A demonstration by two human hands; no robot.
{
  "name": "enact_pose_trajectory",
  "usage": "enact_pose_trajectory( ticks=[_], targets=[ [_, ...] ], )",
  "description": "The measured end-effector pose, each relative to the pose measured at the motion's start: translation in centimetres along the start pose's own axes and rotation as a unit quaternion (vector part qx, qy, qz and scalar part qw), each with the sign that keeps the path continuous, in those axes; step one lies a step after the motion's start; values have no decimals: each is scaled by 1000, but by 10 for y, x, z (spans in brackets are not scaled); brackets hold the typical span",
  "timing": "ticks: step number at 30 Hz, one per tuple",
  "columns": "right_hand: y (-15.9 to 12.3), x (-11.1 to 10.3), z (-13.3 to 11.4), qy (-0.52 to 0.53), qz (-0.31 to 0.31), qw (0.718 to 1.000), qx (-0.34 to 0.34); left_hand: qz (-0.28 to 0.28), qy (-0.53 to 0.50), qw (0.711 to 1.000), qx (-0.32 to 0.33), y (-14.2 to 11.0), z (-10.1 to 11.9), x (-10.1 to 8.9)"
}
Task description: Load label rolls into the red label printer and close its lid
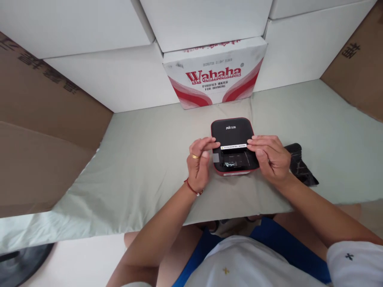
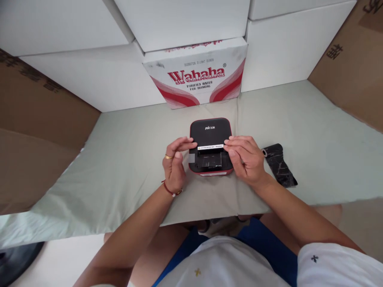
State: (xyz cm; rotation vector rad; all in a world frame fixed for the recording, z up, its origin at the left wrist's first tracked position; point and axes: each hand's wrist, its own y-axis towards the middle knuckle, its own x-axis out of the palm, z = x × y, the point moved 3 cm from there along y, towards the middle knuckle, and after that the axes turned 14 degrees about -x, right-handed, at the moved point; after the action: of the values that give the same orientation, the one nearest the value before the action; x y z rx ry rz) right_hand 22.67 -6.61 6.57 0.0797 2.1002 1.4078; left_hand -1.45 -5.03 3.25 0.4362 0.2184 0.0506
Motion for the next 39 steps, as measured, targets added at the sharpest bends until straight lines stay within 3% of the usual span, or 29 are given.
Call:
enact_pose_trajectory(
  ticks=[7,12,16,20,33,39],
  targets=[
    [3,1,0,10,-13,1000,4,-18,-59,998,-24,3,-8,7],
    [-2,1,-12,13,-28,997,-67,-18,-151,984,-92,9,-25,8],
    [-10,2,-20,-5,-41,993,-106,-79,-140,975,-152,18,-39,10],
    [-15,0,-20,-27,-32,994,-99,-132,-118,974,-139,22,-44,13],
    [-10,-4,-18,-15,-41,990,-132,-120,-69,987,-81,20,-58,4],
    [-8,-5,-21,-12,-34,988,-149,-133,-93,982,-94,19,-57,10]
  ],
)
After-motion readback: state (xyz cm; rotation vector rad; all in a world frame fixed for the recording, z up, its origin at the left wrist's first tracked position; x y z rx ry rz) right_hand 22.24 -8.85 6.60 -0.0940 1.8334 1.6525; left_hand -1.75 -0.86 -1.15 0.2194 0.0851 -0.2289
